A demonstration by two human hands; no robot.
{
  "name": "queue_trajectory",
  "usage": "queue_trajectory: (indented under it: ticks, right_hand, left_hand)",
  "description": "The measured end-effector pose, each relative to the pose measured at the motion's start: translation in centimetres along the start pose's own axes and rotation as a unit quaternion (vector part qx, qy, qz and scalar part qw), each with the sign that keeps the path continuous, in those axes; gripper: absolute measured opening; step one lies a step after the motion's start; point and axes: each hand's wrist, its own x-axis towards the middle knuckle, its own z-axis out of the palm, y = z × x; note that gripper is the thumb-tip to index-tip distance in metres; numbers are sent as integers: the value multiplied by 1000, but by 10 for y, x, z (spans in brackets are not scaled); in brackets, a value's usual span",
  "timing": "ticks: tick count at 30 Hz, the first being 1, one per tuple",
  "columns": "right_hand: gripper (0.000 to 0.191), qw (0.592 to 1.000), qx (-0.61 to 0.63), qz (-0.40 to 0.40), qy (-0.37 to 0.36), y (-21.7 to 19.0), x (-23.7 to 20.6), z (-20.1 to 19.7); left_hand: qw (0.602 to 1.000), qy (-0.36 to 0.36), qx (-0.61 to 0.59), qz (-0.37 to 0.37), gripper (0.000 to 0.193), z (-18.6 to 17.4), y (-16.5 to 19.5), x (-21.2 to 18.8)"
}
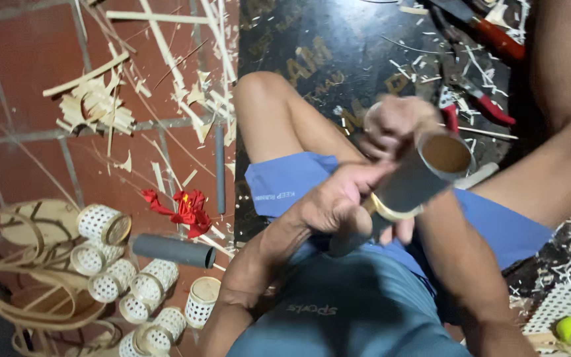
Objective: The person sits on the workshop floor and weaves thin bamboo strips around a gray cylindrical mold, bending and interlacing the strips by hand to form a round woven basket body. They fit the woven piece over the cylinder, press the strips into place, and at the end hold and press a round woven base piece with both hands.
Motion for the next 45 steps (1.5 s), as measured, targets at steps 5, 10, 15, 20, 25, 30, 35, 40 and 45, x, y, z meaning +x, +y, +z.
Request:
queue_trajectory:
  ticks: [5, 10, 15, 20, 25, 30, 35, 40, 45]
  right_hand:
    - [28, 939, 200, 175, -219, 17, 33, -2]
    - [44, 820, -475, 291, -132, -73, 76, 18]
    - [37, 709, -700, 63, 49, -108, 26, 91]
    - [21, 591, -799, 43, 97, -92, -21, 115]
    - [17, 696, -670, 53, 252, -91, -39, 102]
    - [25, 900, -323, -29, 293, -85, -63, 17]
    - [33, 979, -78, 3, 190, -41, -53, -47]
    - [30, 992, 79, 67, 68, -1, -6, -54]
    - [31, 989, -52, 37, 137, -31, -8, -53]
  left_hand:
    - [983, -150, -104, -17, 80, 5, -6, 12]
    - [891, 33, 416, 180, 56, -15, 20, 4]
    - [646, 416, 636, 71, 75, -34, 34, 19]
    - [422, 433, 789, 113, 76, -40, 23, 36]
    - [567, 426, 691, 139, 82, -48, 26, 25]
    - [986, 126, 17, 110, 73, -30, 18, 11]
    - [972, -64, -225, 30, 78, 1, -12, 23]
    - [959, -114, -256, 42, 87, -4, -3, 25]
    - [987, 106, 55, 109, 75, -10, 14, 3]
